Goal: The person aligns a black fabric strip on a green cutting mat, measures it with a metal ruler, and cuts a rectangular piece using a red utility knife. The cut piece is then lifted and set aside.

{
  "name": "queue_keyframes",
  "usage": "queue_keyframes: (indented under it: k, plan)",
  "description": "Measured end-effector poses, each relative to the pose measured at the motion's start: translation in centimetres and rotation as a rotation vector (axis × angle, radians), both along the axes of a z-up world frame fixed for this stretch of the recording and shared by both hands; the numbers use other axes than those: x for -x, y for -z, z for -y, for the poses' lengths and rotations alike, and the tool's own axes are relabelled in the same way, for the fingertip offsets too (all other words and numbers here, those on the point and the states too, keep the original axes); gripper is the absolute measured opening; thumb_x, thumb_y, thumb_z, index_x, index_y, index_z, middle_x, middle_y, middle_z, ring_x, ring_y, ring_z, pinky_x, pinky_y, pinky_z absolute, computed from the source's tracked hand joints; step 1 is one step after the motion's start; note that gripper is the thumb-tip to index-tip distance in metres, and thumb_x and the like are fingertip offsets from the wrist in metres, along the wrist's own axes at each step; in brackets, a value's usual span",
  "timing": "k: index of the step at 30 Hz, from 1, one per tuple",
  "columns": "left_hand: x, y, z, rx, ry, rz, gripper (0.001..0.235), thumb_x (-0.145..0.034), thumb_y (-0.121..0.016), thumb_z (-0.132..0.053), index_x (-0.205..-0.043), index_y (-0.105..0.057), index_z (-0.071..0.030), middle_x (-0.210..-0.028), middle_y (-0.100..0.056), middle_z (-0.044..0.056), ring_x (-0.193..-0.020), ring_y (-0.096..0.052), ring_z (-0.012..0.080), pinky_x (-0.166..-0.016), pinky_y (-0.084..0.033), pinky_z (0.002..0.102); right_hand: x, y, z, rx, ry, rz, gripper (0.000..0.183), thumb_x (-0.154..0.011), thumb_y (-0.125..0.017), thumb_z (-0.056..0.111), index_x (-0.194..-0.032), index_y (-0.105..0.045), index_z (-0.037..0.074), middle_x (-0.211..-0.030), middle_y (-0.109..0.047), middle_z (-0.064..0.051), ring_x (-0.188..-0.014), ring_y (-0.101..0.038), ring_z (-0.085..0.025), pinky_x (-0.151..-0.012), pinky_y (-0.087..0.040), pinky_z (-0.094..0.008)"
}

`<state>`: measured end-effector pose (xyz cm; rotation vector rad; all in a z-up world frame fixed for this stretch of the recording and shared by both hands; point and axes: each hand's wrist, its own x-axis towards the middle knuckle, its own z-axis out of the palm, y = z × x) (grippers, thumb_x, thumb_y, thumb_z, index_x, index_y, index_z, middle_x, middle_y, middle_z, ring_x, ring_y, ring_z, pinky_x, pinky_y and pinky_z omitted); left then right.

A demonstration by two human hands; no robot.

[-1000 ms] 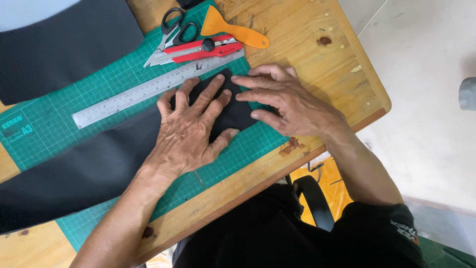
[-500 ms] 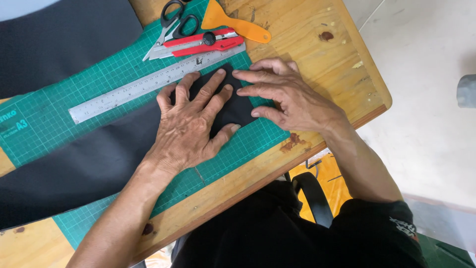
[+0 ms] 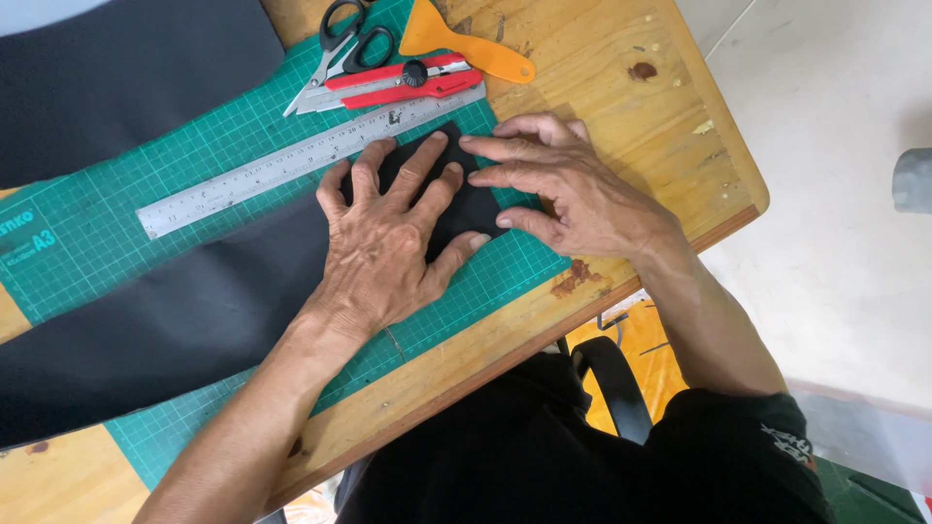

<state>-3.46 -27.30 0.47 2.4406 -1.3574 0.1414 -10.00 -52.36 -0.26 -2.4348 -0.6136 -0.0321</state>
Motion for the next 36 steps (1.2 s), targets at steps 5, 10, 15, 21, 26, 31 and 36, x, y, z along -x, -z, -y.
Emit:
queue_keyframes:
  k: [5, 10, 15, 21, 26, 31, 36]
  plan:
    - [0.1, -0.1, 0.1, 0.003, -0.008, 0.004, 0.063, -0.1, -0.056, -0.063, -0.142, -0.061, -0.015, -0.158, -0.049, 0.006, -0.136, -0.041, 0.0412, -0.101, -0.032, 0.061, 0.0, 0.0, 0.1, -0.012, -0.009, 0.022, 0.043, -0.099, -0.069, 0.032, -0.134, -0.067, 0.007, -0.158, -0.05, -0.007, -0.142, -0.042, -0.036, -0.11, -0.034, -0.058]
    - [0.1, -0.1, 0.1, 0.018, -0.002, 0.02, 0.063, -0.102, -0.054, -0.063, -0.141, -0.062, -0.014, -0.157, -0.05, 0.007, -0.136, -0.042, 0.0414, -0.099, -0.033, 0.059, 0.0, 0.0, 0.1, -0.018, -0.009, 0.022, 0.043, -0.101, -0.065, 0.034, -0.135, -0.067, 0.007, -0.159, -0.05, -0.008, -0.142, -0.041, -0.036, -0.111, -0.033, -0.058]
    - [0.1, -0.1, 0.1, 0.017, -0.006, 0.017, 0.063, -0.101, -0.056, -0.062, -0.14, -0.063, -0.014, -0.157, -0.05, 0.007, -0.136, -0.042, 0.0418, -0.099, -0.033, 0.059, 0.1, -0.1, 0.1, -0.02, -0.012, 0.011, 0.044, -0.102, -0.065, 0.034, -0.135, -0.066, 0.007, -0.159, -0.049, -0.007, -0.142, -0.041, -0.036, -0.11, -0.033, -0.059]
    - [0.2, -0.2, 0.1, 0.019, -0.008, 0.01, 0.063, -0.101, -0.056, -0.062, -0.141, -0.063, -0.014, -0.157, -0.05, 0.007, -0.135, -0.042, 0.0413, -0.101, -0.032, 0.059, 0.1, 0.0, 0.0, -0.037, 0.0, 0.005, 0.049, -0.095, -0.074, 0.036, -0.135, -0.067, 0.008, -0.159, -0.049, -0.006, -0.143, -0.042, -0.035, -0.113, -0.032, -0.057]
    - [0.1, 0.2, -0.3, 0.02, -0.017, 0.011, 0.063, -0.103, -0.049, -0.063, -0.143, -0.061, -0.016, -0.158, -0.048, 0.008, -0.136, -0.042, 0.0423, -0.102, -0.032, 0.062, 0.5, 0.5, -0.2, 0.02, 0.016, 0.045, 0.051, -0.096, -0.071, 0.037, -0.138, -0.065, 0.008, -0.158, -0.05, -0.007, -0.143, -0.042, -0.035, -0.112, -0.036, -0.056]
    - [-0.1, 0.1, -4.4, -0.048, -0.021, -0.032, 0.064, -0.108, -0.036, -0.064, -0.16, -0.046, -0.027, -0.167, -0.032, 0.013, -0.147, -0.036, 0.0456, -0.111, -0.026, 0.068, 0.6, -0.5, -0.8, 0.045, 0.026, 0.008, 0.053, -0.093, -0.076, 0.033, -0.138, -0.066, 0.009, -0.16, -0.049, -0.004, -0.142, -0.043, -0.032, -0.109, -0.036, -0.053]
    - [-0.3, -0.1, -11.6, -0.162, -0.026, 0.028, 0.069, -0.101, -0.04, -0.07, -0.16, -0.043, -0.034, -0.169, -0.031, 0.013, -0.151, -0.035, 0.0446, -0.112, -0.03, 0.066, 0.5, -1.3, -1.3, 0.068, 0.084, -0.065, 0.046, -0.094, -0.071, 0.032, -0.135, -0.067, 0.012, -0.159, -0.051, -0.002, -0.143, -0.043, -0.029, -0.114, -0.029, -0.052]
